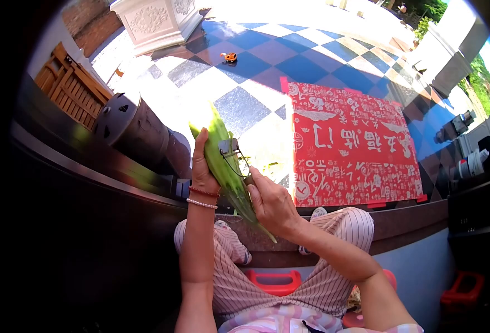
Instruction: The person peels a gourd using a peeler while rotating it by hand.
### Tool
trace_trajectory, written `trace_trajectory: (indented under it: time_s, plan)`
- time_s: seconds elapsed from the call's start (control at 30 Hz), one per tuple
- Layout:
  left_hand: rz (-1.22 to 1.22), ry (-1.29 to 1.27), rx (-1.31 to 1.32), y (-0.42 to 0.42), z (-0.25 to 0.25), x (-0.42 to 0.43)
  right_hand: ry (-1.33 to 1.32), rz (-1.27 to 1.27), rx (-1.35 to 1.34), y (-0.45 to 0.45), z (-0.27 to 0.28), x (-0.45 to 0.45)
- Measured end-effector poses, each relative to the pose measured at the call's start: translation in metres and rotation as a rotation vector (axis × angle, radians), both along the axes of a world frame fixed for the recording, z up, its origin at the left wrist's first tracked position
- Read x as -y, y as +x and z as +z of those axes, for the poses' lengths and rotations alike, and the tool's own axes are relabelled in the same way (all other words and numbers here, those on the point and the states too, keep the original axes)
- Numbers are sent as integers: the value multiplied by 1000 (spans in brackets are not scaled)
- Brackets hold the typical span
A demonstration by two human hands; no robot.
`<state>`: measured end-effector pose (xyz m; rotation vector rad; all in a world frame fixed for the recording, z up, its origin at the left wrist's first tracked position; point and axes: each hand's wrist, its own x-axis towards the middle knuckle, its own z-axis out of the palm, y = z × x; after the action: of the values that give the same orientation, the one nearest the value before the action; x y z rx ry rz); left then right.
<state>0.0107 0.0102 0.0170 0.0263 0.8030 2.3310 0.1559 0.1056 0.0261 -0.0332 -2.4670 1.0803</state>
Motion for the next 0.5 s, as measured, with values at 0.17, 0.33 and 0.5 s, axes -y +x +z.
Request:
trace_trajectory:
  time_s: [0.17, 0.33, 0.5]
  plan:
    - [-3, 6, -36, -12, -2, 12, -28, 77, 87, 7, 8, 1]
    - [43, -27, 4, -15, 2, 14, -127, 171, 57, 12, 4, -2]
    - [128, -112, -14, -26, -8, 21, -195, 233, 90, 22, 0, -5]
